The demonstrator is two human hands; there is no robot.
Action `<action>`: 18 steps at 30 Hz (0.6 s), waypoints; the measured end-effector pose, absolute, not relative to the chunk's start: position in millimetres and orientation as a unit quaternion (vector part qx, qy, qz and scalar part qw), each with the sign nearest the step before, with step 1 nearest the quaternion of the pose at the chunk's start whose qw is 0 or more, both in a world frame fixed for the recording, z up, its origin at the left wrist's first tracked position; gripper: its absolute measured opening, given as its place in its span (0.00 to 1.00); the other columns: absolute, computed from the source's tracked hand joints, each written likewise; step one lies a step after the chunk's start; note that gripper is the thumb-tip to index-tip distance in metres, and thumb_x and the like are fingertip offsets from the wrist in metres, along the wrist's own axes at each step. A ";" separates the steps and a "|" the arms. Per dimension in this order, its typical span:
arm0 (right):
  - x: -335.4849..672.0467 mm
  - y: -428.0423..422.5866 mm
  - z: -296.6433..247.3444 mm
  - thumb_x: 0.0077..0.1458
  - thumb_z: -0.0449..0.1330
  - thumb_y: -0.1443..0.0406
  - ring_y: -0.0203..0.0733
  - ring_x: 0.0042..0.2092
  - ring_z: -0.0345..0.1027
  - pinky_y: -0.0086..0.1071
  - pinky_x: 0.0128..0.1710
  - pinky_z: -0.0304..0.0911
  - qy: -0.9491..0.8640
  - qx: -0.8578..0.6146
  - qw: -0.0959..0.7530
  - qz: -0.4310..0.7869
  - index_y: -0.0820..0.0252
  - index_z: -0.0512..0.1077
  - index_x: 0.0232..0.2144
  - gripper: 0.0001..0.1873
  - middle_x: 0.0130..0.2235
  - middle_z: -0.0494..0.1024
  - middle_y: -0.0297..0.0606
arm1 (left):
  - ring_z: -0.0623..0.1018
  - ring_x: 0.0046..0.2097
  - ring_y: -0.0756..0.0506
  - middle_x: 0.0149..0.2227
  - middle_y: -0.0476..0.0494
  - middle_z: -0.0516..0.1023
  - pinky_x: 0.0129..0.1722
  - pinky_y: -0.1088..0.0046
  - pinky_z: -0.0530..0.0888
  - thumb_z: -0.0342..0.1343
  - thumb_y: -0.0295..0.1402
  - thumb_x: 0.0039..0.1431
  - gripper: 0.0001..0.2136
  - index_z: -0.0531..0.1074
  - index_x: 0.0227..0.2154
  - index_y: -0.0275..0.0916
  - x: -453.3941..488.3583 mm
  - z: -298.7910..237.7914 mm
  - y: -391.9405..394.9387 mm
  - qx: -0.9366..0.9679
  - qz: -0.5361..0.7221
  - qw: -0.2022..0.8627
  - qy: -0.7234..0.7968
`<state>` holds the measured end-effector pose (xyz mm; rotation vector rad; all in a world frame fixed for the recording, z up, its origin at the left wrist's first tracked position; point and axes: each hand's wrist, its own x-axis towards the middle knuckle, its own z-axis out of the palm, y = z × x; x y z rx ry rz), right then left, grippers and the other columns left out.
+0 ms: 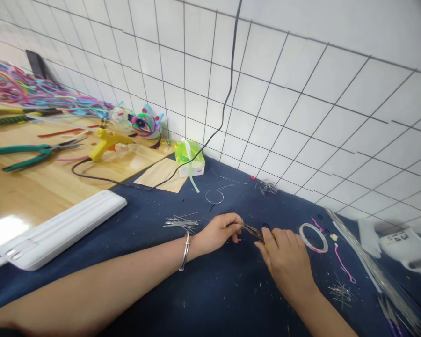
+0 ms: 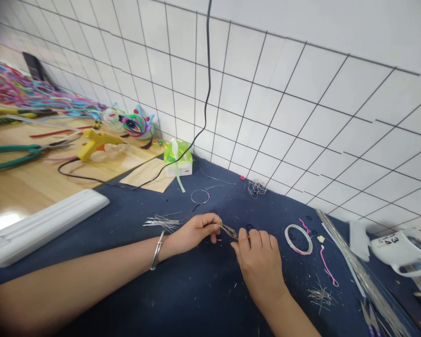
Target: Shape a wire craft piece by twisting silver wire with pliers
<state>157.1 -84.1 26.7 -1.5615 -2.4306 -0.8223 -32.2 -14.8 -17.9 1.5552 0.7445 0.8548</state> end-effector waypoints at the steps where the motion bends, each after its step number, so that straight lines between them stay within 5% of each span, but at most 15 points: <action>1: 157.0 -84.4 26.8 0.56 0.50 0.60 0.42 0.35 0.57 0.36 0.35 0.49 -0.807 -0.517 0.070 -0.276 0.61 0.67 0.44 0.16 0.33 0.67 0.42 | 0.72 0.27 0.53 0.28 0.50 0.69 0.31 0.77 0.67 0.46 0.33 0.57 0.07 0.65 0.29 0.36 -32.3 -18.0 -14.4 0.665 0.361 0.573 0.316; 18: 152.3 -88.8 30.5 0.56 0.51 0.60 0.44 0.36 0.57 0.39 0.37 0.49 -0.793 -0.535 0.073 -0.282 0.60 0.67 0.45 0.16 0.33 0.67 0.43 | 0.71 0.28 0.53 0.27 0.51 0.67 0.33 0.77 0.67 0.45 0.31 0.57 0.06 0.64 0.28 0.36 -32.7 -17.2 -14.5 0.676 0.375 0.556 0.306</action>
